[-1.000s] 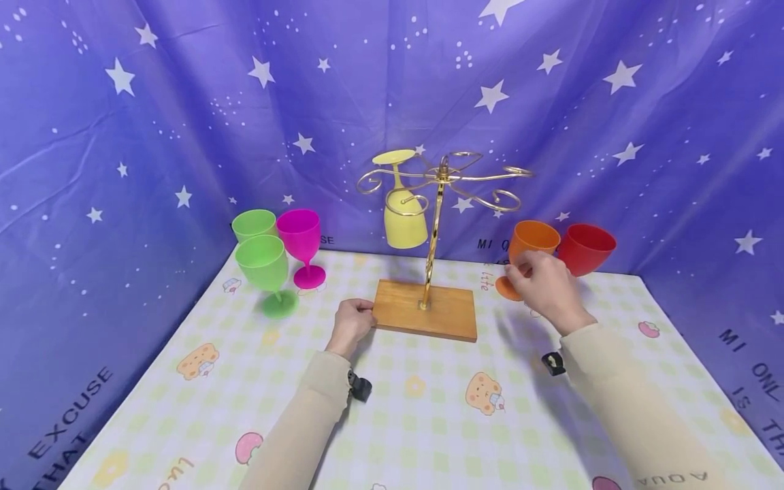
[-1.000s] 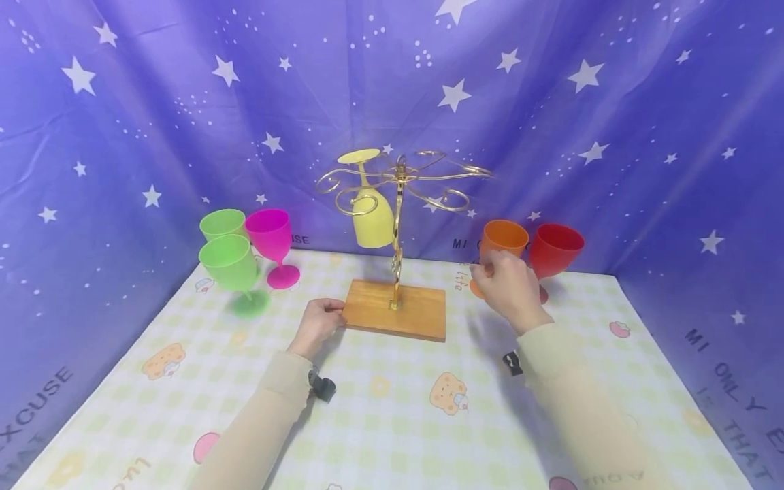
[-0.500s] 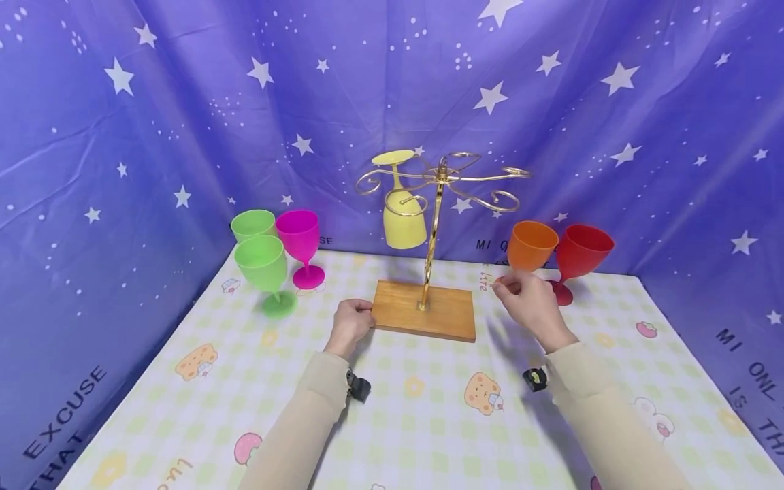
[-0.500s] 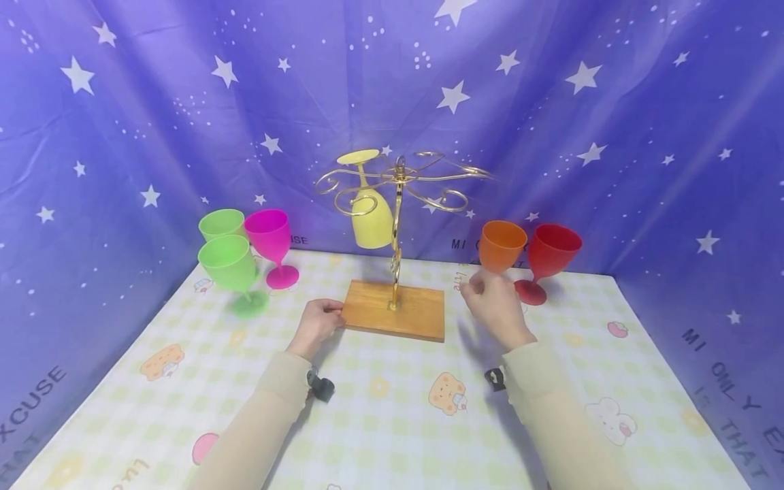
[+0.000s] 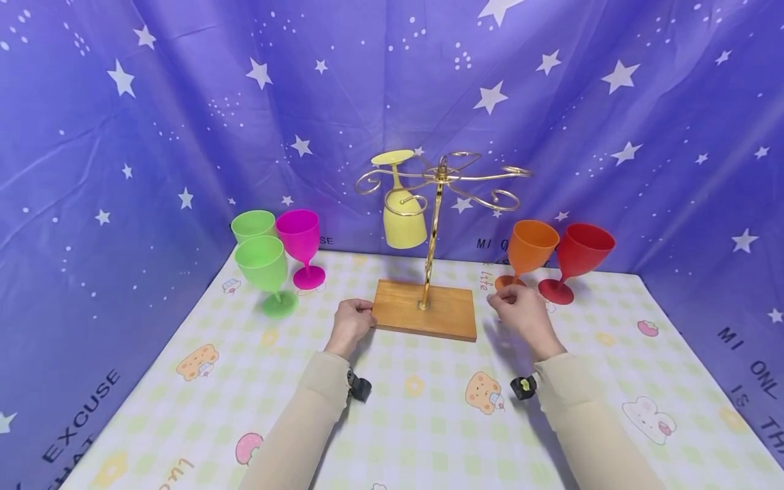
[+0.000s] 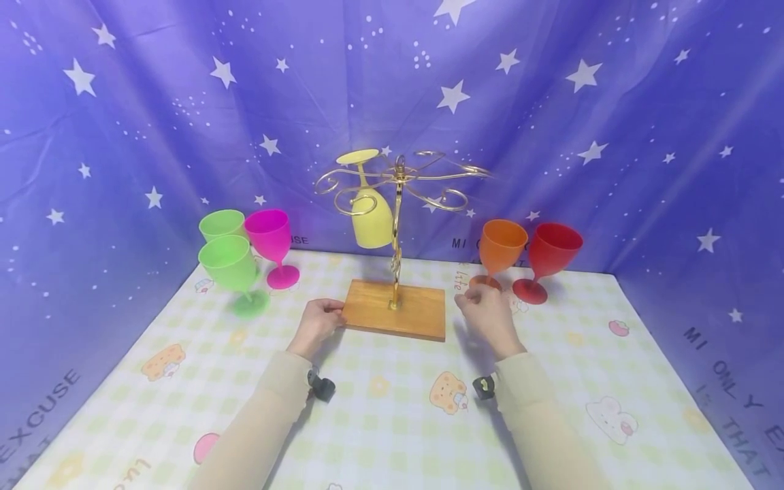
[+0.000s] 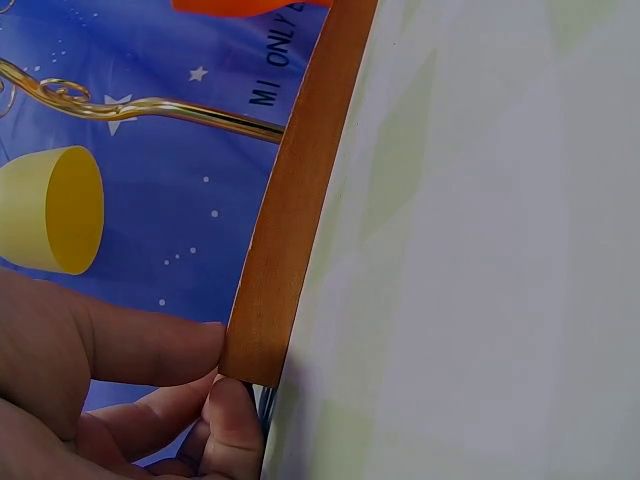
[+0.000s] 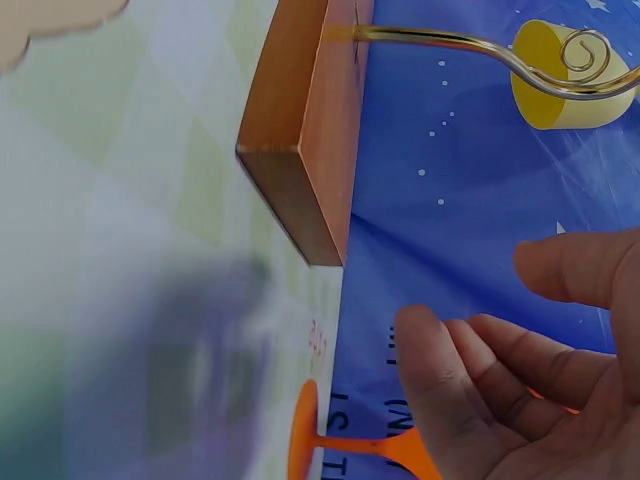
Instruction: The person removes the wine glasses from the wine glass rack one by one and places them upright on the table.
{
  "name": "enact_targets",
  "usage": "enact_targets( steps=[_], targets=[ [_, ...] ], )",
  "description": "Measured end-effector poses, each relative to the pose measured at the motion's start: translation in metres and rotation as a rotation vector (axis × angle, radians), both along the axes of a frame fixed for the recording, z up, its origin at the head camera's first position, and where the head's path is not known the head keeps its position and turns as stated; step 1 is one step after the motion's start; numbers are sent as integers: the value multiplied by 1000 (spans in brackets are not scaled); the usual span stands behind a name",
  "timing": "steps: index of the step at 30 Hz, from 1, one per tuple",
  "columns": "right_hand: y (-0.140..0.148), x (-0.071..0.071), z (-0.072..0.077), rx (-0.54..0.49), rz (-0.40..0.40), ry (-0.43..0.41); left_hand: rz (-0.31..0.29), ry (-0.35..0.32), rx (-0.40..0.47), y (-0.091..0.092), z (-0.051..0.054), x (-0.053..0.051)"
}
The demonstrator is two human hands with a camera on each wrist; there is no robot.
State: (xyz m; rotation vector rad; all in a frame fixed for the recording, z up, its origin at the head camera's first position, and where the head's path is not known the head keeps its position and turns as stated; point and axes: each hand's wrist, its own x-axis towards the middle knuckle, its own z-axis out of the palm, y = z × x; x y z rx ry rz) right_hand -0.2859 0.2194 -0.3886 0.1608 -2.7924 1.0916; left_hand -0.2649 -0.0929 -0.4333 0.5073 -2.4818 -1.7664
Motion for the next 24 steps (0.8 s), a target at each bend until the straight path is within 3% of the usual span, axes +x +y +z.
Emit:
enact_targets(
  steps=[8, 24],
  targets=[
    [-9, 3, -9, -64, -27, -140, -8, -7, -39, -1, 0, -1],
    [-22, 9, -21, -164, -62, -215, -32, -19, -40, -1, 2, 0]
  ],
)
